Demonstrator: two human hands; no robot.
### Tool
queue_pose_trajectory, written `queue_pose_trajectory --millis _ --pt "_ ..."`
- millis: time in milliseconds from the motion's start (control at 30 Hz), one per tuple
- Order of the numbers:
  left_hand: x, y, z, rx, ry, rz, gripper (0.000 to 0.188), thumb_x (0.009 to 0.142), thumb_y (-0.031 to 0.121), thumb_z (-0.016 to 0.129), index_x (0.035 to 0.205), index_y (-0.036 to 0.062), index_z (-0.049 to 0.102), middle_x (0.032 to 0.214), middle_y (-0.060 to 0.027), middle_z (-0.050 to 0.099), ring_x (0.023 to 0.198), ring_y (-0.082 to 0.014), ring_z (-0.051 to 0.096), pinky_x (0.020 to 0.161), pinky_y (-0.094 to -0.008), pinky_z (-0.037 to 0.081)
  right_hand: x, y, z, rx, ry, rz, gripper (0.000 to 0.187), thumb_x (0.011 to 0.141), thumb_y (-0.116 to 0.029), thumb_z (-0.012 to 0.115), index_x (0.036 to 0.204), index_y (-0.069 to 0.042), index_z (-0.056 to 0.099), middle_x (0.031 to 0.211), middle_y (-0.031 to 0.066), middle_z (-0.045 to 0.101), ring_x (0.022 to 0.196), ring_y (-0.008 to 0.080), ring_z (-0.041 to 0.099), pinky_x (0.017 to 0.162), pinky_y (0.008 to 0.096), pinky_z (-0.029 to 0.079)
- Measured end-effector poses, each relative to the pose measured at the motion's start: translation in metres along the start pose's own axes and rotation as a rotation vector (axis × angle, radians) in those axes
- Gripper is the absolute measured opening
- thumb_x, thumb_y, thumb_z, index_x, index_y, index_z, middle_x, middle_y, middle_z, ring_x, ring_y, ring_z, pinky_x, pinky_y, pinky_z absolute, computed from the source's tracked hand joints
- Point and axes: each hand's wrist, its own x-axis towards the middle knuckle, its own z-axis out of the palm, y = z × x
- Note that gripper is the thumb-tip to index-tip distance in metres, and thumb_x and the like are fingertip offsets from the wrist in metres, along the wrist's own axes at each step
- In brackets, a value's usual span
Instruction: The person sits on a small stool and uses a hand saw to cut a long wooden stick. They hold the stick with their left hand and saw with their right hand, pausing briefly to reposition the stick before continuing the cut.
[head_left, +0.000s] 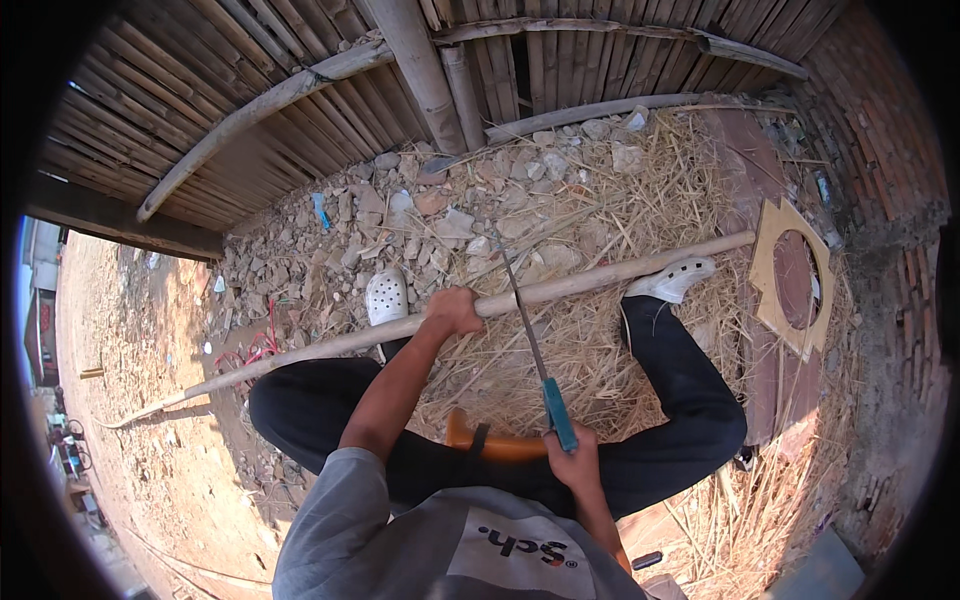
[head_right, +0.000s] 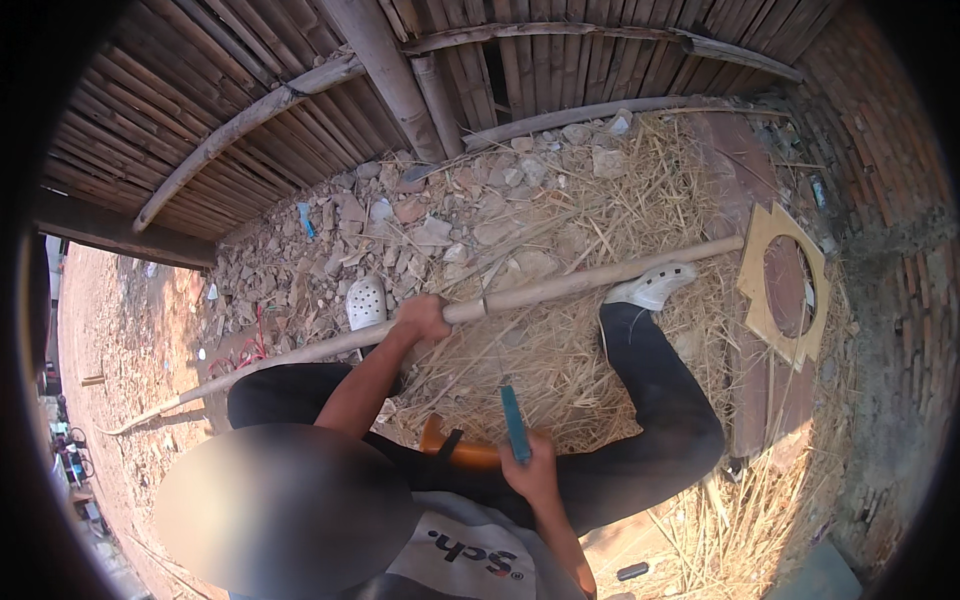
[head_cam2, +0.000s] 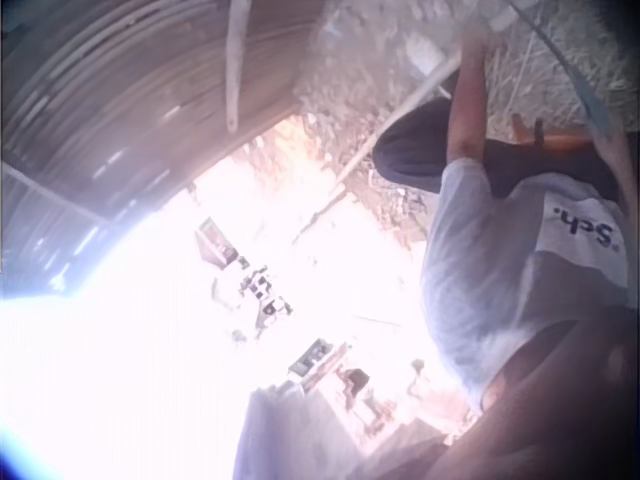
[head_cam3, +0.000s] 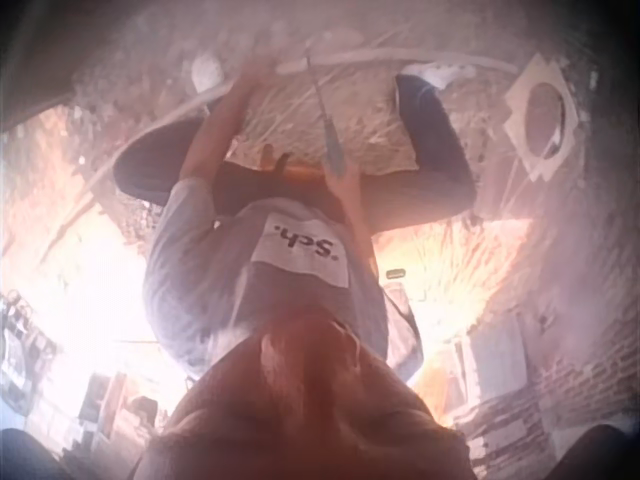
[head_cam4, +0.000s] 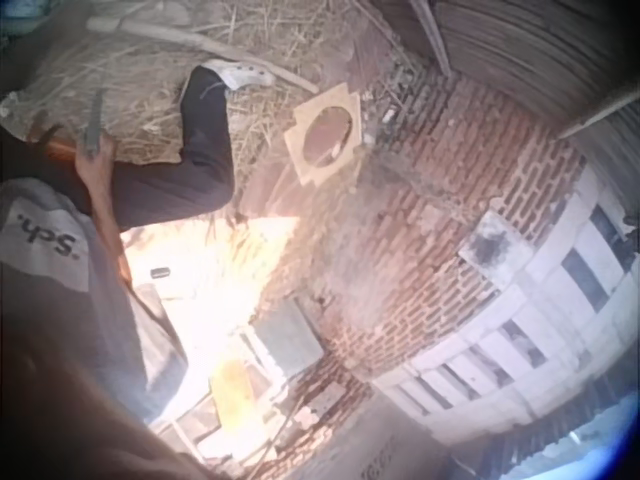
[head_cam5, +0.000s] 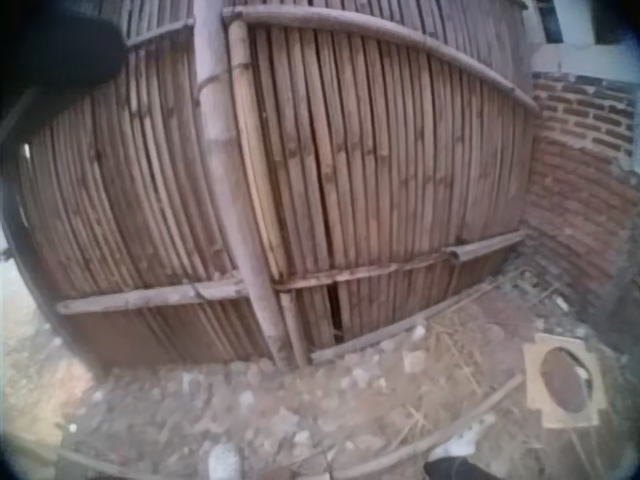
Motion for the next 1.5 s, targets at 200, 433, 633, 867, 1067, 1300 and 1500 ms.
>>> queue_pose_trajectory --millis 200,433,633,867,1067,1300,1500 --pt "0.008 -0.01 0.042 -0.049 -0.083 0.024 0.041 0.064 0.029 0.065 0.099 0.0078 0.072 0.102 -0.0165 0.07 0.098 -0.0297 0.067 0.086 -0.0401 0.053 -0.003 -0.002 -0.006 -0.016 -0.027 0.076 0.017 0.079 -0.005 0.063 0.067 -0.002 0.052 0.054 0.0014 0.043 0.05 0.0086 0.041 0.047 0.0296 0.035" --pt "0.01 0.008 0.061 -0.004 -0.012 0.013 0.045 0.064 0.03 0.065 0.105 0.01 0.071 0.104 -0.0162 0.07 0.098 -0.0298 0.067 0.086 -0.0401 0.053 -0.036 0.067 0.008 -0.011 0.059 -0.032 0.018 0.079 -0.007 0.064 0.066 -0.001 0.052 0.053 0.002 0.048 0.05 0.008 0.044 0.048 0.0303 0.038" --pt "-0.037 0.023 0.015 0.02 0.075 0.006 0.046 0.064 0.031 0.066 0.106 0.0122 0.07 0.106 -0.0156 0.069 0.099 -0.0309 0.067 0.087 -0.0418 0.053 -0.017 0.016 0.006 -0.044 -0.029 -0.012 0.016 0.077 -0.009 0.064 0.066 -0.001 0.055 0.052 0.0051 0.05 0.05 0.0082 0.046 0.048 0.0301 0.041" --pt "-0.104 -0.009 -0.015 0.056 0.122 -0.004 0.043 0.066 0.029 0.066 0.104 0.0125 0.071 0.097 -0.0148 0.071 0.09 -0.0312 0.069 0.079 -0.0413 0.056 -0.036 0.015 0.063 0.117 0.165 -0.033 0.017 0.08 -0.008 0.061 0.065 -0.001 0.055 0.054 -0.0008 0.049 0.051 0.0068 0.047 0.049 0.0295 0.04" --pt "-0.096 -0.04 0.057 0.007 -0.015 0.026 0.045 0.067 0.035 0.066 0.107 0.0173 0.071 0.104 -0.0136 0.07 0.098 -0.0284 0.068 0.084 -0.0415 0.054 0.027 0.071 0.079 0.358 0.048 0.316 0.019 0.083 -0.006 0.061 0.065 -0.004 0.055 0.052 -0.0017 0.048 0.046 0.0064 0.047 0.042 0.0255 0.036" --pt "-0.046 -0.058 0.039 -0.093 -0.011 -0.084 0.046 0.069 0.036 0.066 0.111 0.0186 0.07 0.11 -0.0108 0.069 0.104 -0.0271 0.066 0.089 -0.0413 0.053 -0.086 0.003 -0.021 0.34 0.126 0.205 0.017 0.08 0.0 0.061 0.067 -0.003 0.051 0.054 0.0007 0.05 0.043 0.0068 0.046 0.04 0.023 0.037" --pt "-0.042 -0.032 0.065 -0.031 0.01 -0.042 0.045 0.068 0.039 0.067 0.11 0.0205 0.071 0.109 -0.0097 0.07 0.103 -0.0278 0.066 0.088 -0.041 0.053 -0.07 -0.004 -0.039 0.58 0.195 0.104 0.013 0.083 0.004 0.057 0.076 -0.003 0.048 0.053 0.0011 0.045 0.041 0.0068 0.042 0.038 0.0238 0.034"
